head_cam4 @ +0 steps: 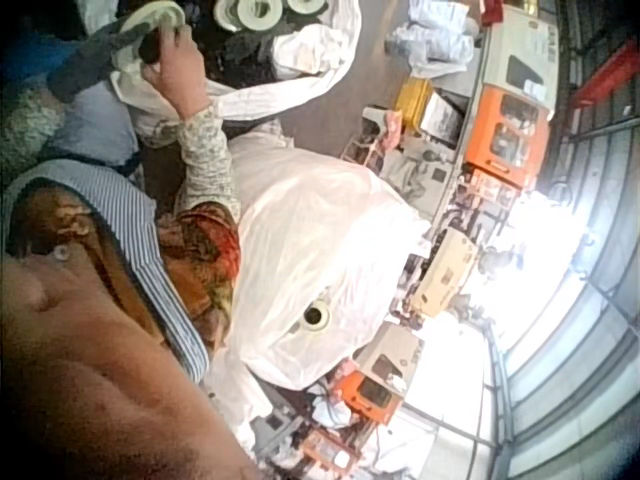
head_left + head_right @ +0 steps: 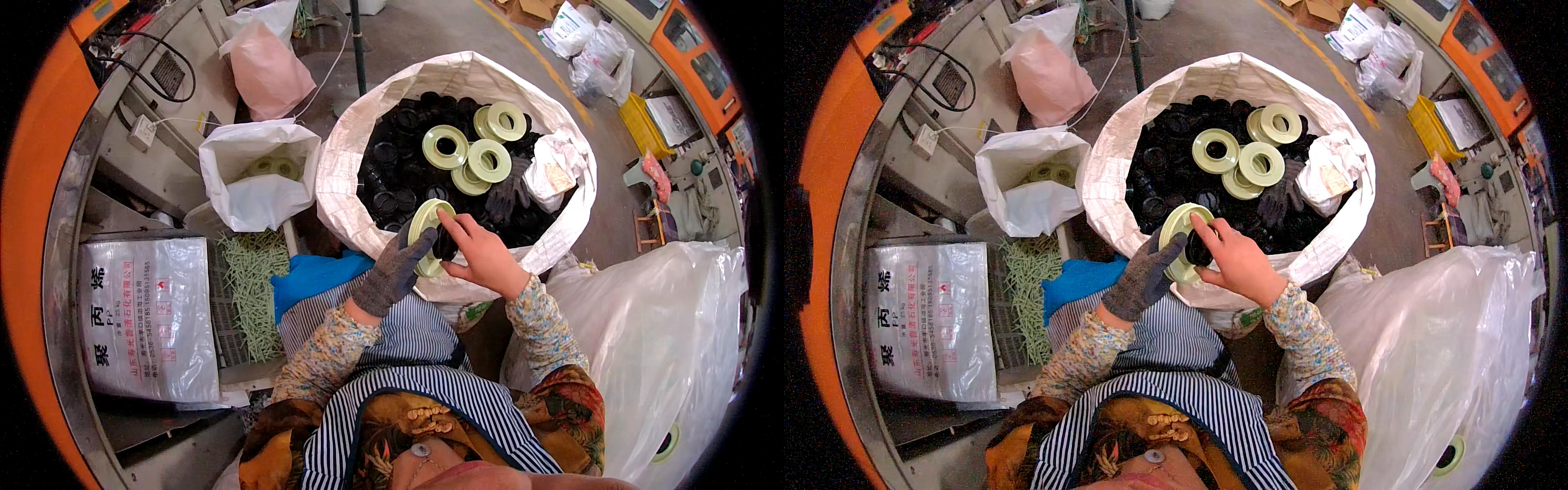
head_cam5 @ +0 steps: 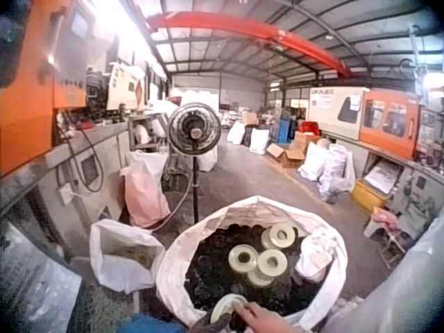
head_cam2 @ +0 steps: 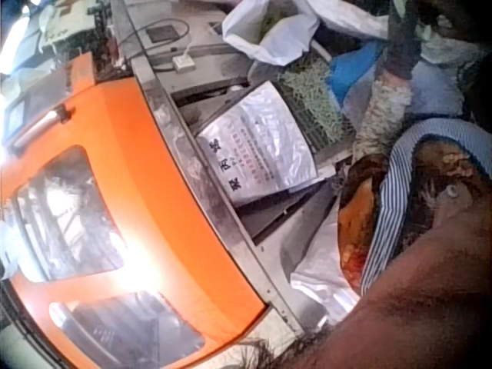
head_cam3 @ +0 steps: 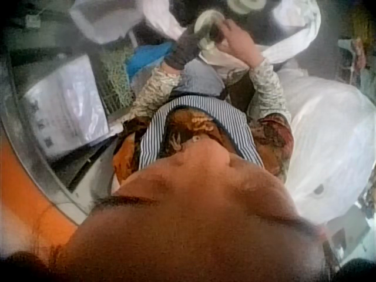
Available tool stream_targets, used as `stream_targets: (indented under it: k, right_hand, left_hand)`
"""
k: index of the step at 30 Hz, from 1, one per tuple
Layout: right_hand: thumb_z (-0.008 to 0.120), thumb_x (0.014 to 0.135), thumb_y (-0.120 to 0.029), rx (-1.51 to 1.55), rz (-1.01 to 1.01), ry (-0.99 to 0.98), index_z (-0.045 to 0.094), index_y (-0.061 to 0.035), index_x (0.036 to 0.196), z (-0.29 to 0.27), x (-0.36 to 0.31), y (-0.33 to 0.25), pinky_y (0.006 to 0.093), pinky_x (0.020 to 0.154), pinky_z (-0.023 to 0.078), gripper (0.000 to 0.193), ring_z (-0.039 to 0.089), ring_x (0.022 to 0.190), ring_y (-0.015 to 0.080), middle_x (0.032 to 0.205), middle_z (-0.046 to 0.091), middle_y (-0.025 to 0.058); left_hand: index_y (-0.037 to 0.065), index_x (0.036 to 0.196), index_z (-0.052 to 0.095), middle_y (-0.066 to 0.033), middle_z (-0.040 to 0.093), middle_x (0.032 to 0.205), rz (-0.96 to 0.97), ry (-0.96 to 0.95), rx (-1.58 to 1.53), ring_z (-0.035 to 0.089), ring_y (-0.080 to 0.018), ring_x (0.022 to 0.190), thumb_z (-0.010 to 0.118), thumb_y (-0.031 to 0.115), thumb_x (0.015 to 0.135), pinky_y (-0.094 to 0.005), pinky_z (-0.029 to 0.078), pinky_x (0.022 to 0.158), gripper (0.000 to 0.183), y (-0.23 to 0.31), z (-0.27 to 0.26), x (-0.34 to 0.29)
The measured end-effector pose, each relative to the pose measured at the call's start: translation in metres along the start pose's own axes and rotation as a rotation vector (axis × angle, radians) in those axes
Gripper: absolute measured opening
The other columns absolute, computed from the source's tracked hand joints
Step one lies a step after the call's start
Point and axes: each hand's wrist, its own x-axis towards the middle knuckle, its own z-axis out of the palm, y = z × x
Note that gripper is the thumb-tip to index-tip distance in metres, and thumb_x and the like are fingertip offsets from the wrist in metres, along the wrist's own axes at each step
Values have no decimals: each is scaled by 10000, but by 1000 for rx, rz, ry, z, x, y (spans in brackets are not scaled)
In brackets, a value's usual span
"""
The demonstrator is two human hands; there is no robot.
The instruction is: The person sits on the floor and repeatedly picks up light green and black circular plastic parts from a large sack. They insert the black inner piece into the green outer ring and place the assembled unit into a nearby white crate. The person briefly interacts with an orange machine control panel before resuming the assembly.
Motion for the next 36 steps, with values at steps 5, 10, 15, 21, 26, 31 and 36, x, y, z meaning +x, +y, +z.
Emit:
stream_targets:
  k: [5, 10, 15, 21, 26, 31, 36]
  right_hand:
    - [742, 755, -249, 207, 268, -25, 339, -14, 1376, 17, -3, 1, 375, 664, 516, 777, 613, 765, 304, 1041, 512, 165]
    - [756, 739, -192, 230, 256, 75, 369, -18, 1346, 21, -9, -3, 363, 710, 521, 740, 623, 827, 306, 1124, 516, 166]
    - [743, 728, -212, 9, 7, 139, 368, -29, 1350, 10, -5, 0, 396, 760, 520, 749, 587, 965, 352, 1201, 497, 173]
    - [650, 880, -258, 880, 642, 105, 462, -8, 1277, 20, -9, 6, 369, 707, 545, 505, 657, 767, 245, 976, 609, 141]
    - [433, 980, -399, 2153, 826, 281, 538, -37, 1219, 40, -34, 49, 382, 819, 552, 446, 635, 925, 232, 1127, 621, 123]
    - [586, 909, -402, 2022, 230, 908, 473, -1, 1289, -84, -65, 58, 417, 1007, 430, 564, 529, 1156, 292, 1260, 542, 160]
    - [607, 903, -336, 1884, 146, 635, 442, 2, 1313, -84, -26, 68, 422, 1030, 390, 556, 469, 1226, 282, 1289, 520, 152]
  left_hand:
    - [75, 1478, 164, -263, 423, 1351, -155, 128, -155, 501, -369, 1204, 594, -59, 807, -430, 455, 980, 808, -3, 16, -3]
    - [-64, 1422, 241, -296, 400, 1363, -318, 176, -417, 463, -395, 1235, 558, -74, 808, -414, 384, 1055, 691, 19, 14, 9]
    - [-120, 1386, 271, -332, 353, 1382, -145, 51, 155, 379, -462, 1285, 568, -86, 726, -450, 322, 1095, 724, -1, 14, -4]
    - [-32, 1421, 296, -245, 339, 1437, -504, 376, -910, 325, -371, 1347, 491, 143, 942, -402, 263, 1116, 546, 51, 30, 35]
    - [8, 1430, 304, -200, 354, 1450, -374, 151, 26, 341, -337, 1345, 510, 285, 949, -407, 235, 1128, 592, -27, 25, -14]
    - [18, 1370, 406, -206, 444, 1369, -322, 217, 166, 437, -344, 1270, 572, 221, 911, -427, 366, 1044, 529, -7, 10, 12]
    - [4, 1320, 466, -179, 502, 1312, -392, 216, -78, 493, -274, 1220, 565, 246, 940, -367, 413, 1003, 461, -48, 31, 5]
